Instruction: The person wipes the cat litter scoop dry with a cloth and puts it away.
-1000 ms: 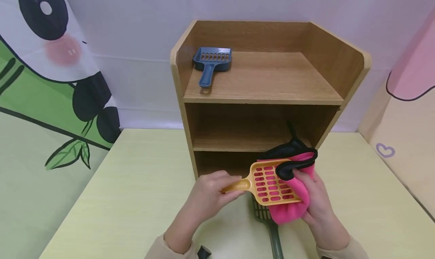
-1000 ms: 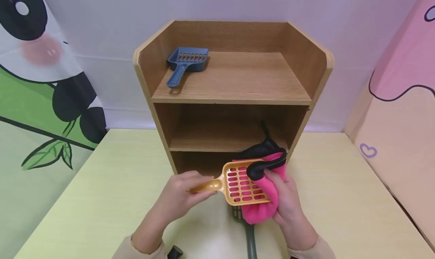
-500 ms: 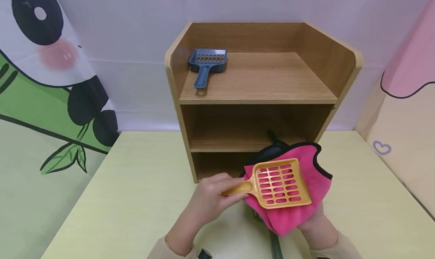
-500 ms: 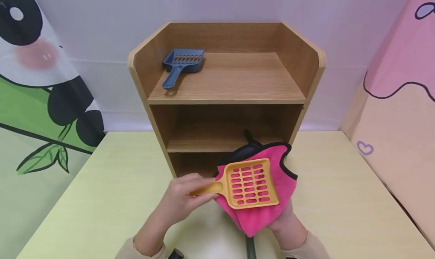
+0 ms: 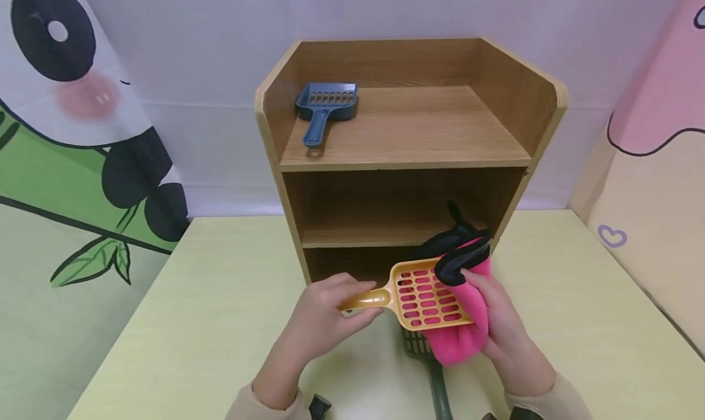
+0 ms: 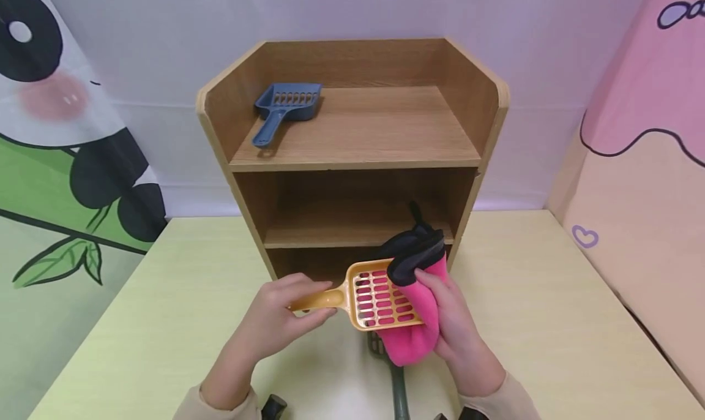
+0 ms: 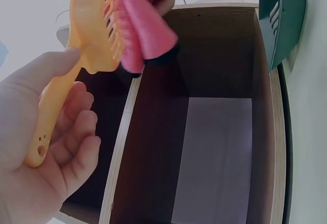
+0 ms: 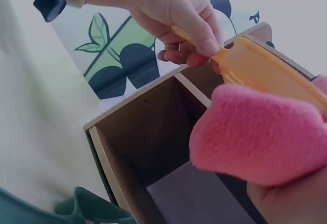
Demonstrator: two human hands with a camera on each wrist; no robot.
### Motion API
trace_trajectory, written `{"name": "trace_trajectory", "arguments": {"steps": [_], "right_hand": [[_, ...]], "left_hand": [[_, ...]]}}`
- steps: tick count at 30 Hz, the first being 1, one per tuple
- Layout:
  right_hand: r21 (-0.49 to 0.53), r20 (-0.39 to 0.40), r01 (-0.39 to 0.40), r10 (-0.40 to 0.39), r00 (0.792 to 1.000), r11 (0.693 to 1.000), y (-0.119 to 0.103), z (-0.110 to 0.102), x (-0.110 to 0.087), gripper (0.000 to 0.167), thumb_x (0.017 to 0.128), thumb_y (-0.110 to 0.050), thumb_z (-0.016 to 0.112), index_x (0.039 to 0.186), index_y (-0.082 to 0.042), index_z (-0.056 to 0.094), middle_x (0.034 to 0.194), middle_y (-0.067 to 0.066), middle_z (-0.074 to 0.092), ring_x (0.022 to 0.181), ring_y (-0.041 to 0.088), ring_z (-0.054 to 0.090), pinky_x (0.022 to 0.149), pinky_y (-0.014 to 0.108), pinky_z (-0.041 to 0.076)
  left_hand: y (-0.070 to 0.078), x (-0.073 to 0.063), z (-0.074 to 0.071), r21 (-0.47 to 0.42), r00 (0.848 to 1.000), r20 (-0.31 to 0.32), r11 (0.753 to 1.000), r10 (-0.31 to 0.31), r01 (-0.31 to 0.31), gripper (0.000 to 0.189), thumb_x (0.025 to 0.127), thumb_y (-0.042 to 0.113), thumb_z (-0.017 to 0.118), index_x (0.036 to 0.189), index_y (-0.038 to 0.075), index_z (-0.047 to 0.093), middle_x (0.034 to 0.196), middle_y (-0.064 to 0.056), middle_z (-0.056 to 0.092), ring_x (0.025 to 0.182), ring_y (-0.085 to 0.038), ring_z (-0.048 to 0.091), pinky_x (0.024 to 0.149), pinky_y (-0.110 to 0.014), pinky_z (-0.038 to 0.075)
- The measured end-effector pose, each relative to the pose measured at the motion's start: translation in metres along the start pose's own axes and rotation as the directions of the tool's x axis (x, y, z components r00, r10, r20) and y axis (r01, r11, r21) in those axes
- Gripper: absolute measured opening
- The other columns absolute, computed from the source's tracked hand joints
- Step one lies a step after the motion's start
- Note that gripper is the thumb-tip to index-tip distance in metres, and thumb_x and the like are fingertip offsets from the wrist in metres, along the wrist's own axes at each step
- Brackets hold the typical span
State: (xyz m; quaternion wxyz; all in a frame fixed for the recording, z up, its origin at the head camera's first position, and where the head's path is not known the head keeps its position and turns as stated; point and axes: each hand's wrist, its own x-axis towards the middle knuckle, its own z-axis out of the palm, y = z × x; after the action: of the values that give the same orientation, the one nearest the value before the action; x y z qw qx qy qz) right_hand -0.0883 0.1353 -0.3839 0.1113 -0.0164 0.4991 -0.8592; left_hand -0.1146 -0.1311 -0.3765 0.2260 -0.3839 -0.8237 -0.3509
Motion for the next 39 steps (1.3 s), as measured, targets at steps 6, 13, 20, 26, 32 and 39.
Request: {"name": "trace_trajectory", "arguments": {"steps": [6,13,20,26,32,39], "right_hand": [[-0.217,-0.241,0.05,-0.103,0.965,0.975,-0.005,0.002,0.001,0.037,0.097,-0.034,0.05,0.13,-0.024,0.037,0.118,-0.006,0.052,0.106,0.008,0.056,0.083,0.024,0.053],[-0.418,-0.313,0.085,-0.231,0.921,0.905,-0.015,-0.004,-0.004,0.035,0.094,-0.033,0.057,0.125,-0.023,0.043,0.114,-0.006,0.052,0.1,0.01,0.056,0.075,0.026,0.055],[-0.66,-0.213,0.096,-0.308,0.927,0.745,-0.024,-0.013,-0.009,0.039,0.093,-0.03,0.059,0.126,-0.014,0.046,0.107,-0.01,0.056,0.094,0.013,0.06,0.071,0.03,0.055],[-0.722,-0.156,0.136,-0.35,0.924,0.679,-0.028,-0.02,-0.011,0.039,0.093,-0.027,0.059,0.126,-0.011,0.046,0.105,-0.013,0.056,0.094,0.013,0.059,0.07,0.031,0.055],[-0.73,-0.155,0.151,-0.377,0.913,0.667,-0.031,-0.022,-0.014,0.035,0.093,-0.026,0.058,0.124,-0.012,0.049,0.102,-0.014,0.058,0.091,0.01,0.06,0.069,0.029,0.055],[-0.732,-0.111,0.214,-0.423,0.9,0.647,-0.032,-0.017,-0.02,0.028,0.093,-0.022,0.058,0.12,-0.012,0.054,0.097,-0.01,0.061,0.086,0.012,0.062,0.067,0.029,0.055]], "left_hand": [[-0.003,-0.005,-0.003,0.016,0.998,0.025,0.998,-0.062,0.062,0.026,0.073,0.019,0.08,0.096,0.009,0.075,0.074,0.006,0.063,0.06,-0.004,0.048,0.053,-0.01,0.041],[-0.011,-0.01,-0.02,-0.024,0.995,-0.094,0.999,0.036,-0.038,0.023,0.072,0.01,0.08,0.094,0.005,0.073,0.073,0.003,0.064,0.06,-0.004,0.05,0.053,-0.011,0.043],[-0.003,-0.002,-0.049,0.022,0.982,-0.141,0.992,0.127,-0.125,0.025,0.076,0.008,0.076,0.099,0.002,0.072,0.078,-0.002,0.067,0.062,-0.006,0.053,0.054,-0.011,0.045],[0.013,0.014,-0.073,0.032,0.972,-0.153,0.984,0.18,-0.177,0.027,0.079,0.011,0.075,0.103,0.0,0.07,0.084,-0.006,0.07,0.064,-0.01,0.055,0.055,-0.013,0.046],[0.028,0.039,-0.091,0.099,0.958,-0.185,0.974,0.218,-0.202,0.033,0.087,0.027,0.068,0.107,0.0,0.069,0.086,-0.007,0.071,0.069,-0.012,0.059,0.059,-0.014,0.049],[0.034,0.069,-0.098,0.284,0.946,-0.236,0.947,0.224,-0.153,0.032,0.078,0.015,0.077,0.105,-0.001,0.07,0.082,-0.011,0.069,0.064,-0.015,0.056,0.05,-0.021,0.044]]}}
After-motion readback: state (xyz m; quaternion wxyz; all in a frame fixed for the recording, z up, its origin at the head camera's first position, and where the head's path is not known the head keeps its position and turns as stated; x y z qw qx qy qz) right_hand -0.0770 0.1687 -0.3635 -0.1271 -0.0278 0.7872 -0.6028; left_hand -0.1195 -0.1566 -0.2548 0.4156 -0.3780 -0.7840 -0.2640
